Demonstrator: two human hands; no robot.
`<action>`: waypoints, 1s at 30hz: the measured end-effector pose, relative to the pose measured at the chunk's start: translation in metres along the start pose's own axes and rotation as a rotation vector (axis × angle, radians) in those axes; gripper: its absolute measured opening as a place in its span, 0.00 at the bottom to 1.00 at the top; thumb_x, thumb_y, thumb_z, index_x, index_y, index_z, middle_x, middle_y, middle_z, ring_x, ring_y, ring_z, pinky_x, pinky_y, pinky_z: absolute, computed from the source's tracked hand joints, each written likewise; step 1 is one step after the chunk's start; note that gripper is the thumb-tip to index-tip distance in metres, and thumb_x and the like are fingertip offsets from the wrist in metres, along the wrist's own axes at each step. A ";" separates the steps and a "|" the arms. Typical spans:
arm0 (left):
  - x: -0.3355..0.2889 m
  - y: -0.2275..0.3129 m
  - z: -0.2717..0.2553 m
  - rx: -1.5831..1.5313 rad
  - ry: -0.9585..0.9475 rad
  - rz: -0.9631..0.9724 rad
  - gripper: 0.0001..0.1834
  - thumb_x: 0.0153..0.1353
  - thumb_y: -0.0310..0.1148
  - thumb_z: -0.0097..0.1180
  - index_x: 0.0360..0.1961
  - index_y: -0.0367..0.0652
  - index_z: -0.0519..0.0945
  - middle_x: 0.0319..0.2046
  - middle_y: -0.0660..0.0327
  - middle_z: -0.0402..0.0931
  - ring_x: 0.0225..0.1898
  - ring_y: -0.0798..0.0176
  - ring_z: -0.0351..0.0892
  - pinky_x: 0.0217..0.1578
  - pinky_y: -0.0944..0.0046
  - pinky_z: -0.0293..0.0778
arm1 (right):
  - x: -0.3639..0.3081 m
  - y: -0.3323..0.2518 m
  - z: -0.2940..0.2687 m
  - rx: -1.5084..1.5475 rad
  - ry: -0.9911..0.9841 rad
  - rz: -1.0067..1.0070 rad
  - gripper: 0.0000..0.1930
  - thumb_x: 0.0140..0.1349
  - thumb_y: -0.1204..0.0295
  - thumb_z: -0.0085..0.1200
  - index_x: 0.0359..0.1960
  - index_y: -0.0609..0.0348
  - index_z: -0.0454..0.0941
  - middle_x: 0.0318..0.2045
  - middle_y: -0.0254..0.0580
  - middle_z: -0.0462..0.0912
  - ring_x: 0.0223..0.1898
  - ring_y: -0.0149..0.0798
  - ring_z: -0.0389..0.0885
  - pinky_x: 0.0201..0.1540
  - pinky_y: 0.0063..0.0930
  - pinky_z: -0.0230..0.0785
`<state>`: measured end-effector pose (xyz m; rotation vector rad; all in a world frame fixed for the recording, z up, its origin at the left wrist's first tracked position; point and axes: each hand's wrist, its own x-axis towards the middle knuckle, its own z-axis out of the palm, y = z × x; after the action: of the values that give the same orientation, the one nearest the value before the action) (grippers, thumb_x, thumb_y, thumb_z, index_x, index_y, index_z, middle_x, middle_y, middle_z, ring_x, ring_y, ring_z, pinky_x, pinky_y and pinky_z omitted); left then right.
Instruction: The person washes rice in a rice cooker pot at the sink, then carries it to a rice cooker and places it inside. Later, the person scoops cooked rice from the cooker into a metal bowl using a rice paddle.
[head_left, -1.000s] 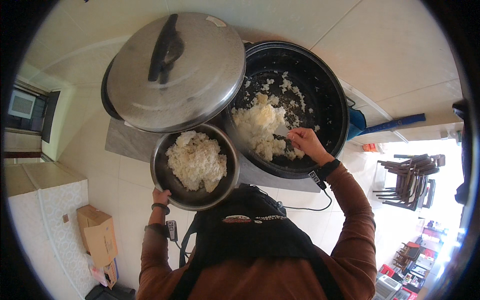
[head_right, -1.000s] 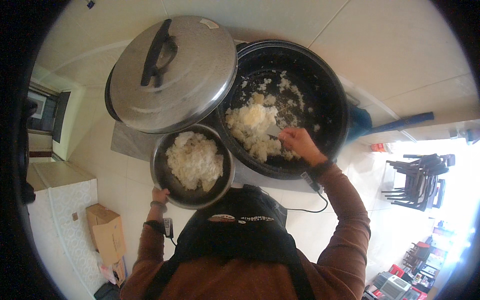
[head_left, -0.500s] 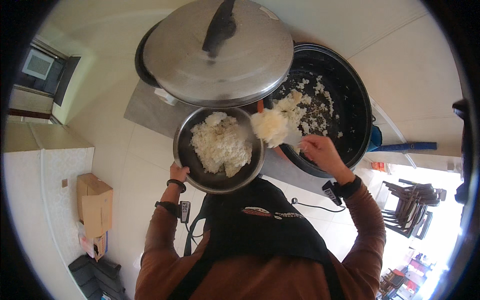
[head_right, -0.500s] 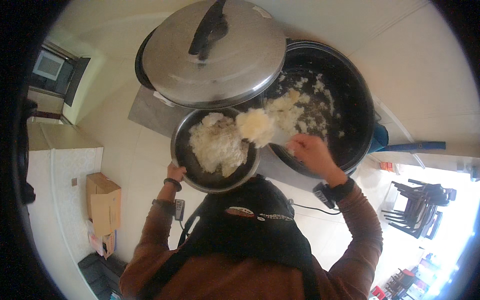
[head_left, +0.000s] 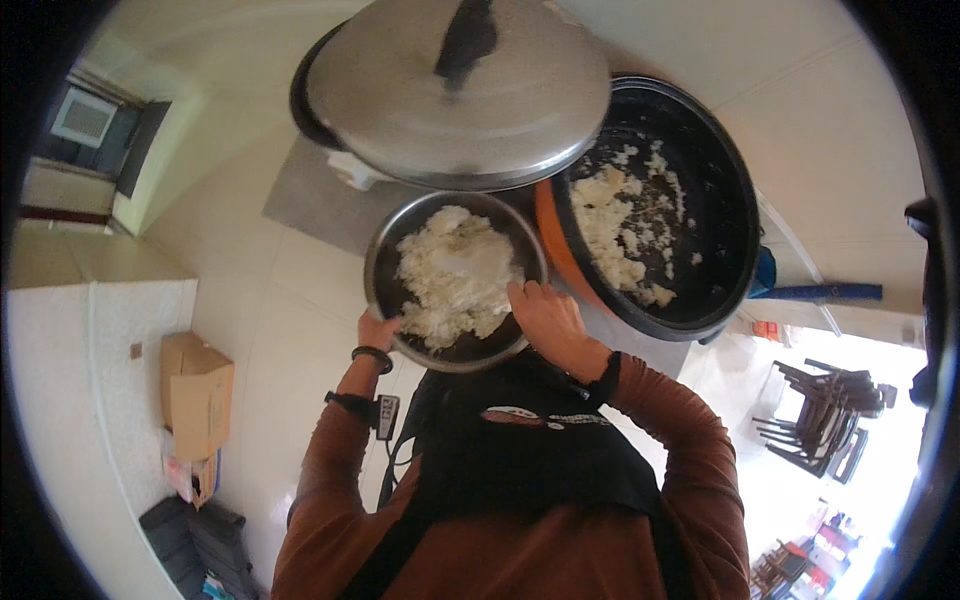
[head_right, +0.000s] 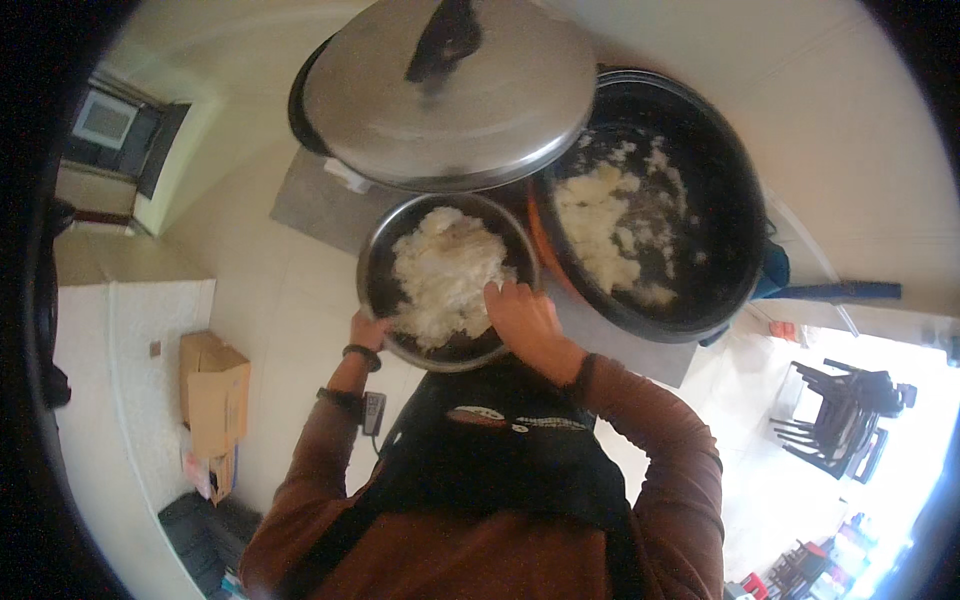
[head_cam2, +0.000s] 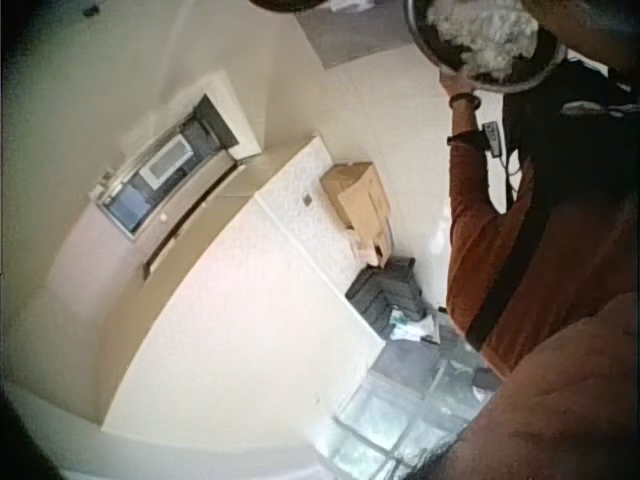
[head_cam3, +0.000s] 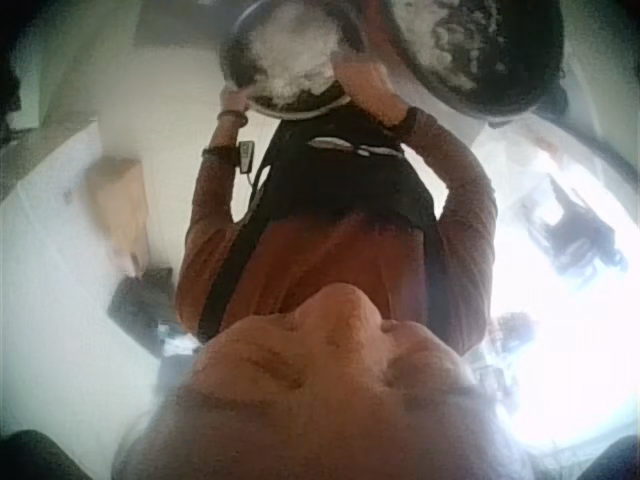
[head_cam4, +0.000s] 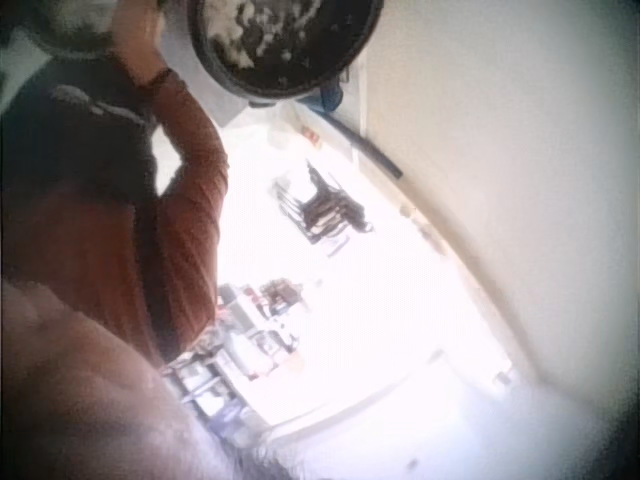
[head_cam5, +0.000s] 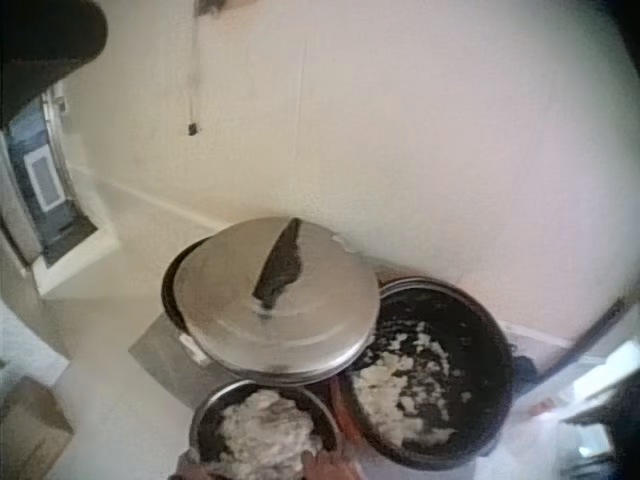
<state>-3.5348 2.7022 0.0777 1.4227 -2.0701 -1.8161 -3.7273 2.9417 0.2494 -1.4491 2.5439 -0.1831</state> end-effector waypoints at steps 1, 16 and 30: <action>0.002 0.000 0.001 0.039 -0.014 0.018 0.15 0.39 0.25 0.56 0.32 0.33 0.77 0.23 0.60 0.78 0.25 0.64 0.76 0.28 0.62 0.73 | -0.008 0.008 -0.012 0.024 -0.008 0.009 0.06 0.51 0.77 0.50 0.33 0.60 0.73 0.26 0.47 0.79 0.32 0.50 0.81 0.30 0.40 0.75; 0.012 -0.023 -0.010 -0.050 0.036 -0.143 0.20 0.38 0.19 0.54 0.39 0.34 0.75 0.28 0.58 0.78 0.29 0.59 0.77 0.27 0.61 0.74 | -0.126 0.288 -0.032 -0.001 -0.306 0.470 0.11 0.57 0.64 0.51 0.30 0.57 0.82 0.28 0.50 0.82 0.34 0.52 0.81 0.36 0.43 0.73; -0.012 -0.025 0.005 -0.185 0.154 -0.196 0.13 0.43 0.22 0.55 0.34 0.37 0.72 0.23 0.57 0.74 0.19 0.60 0.74 0.15 0.61 0.67 | -0.040 0.271 0.007 0.386 -0.272 0.176 0.11 0.60 0.63 0.51 0.35 0.53 0.82 0.31 0.47 0.82 0.35 0.51 0.80 0.35 0.41 0.71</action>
<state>-3.5161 2.7170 0.0623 1.7026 -1.6960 -1.8404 -3.9318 3.1140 0.1902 -1.0247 2.2444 -0.3944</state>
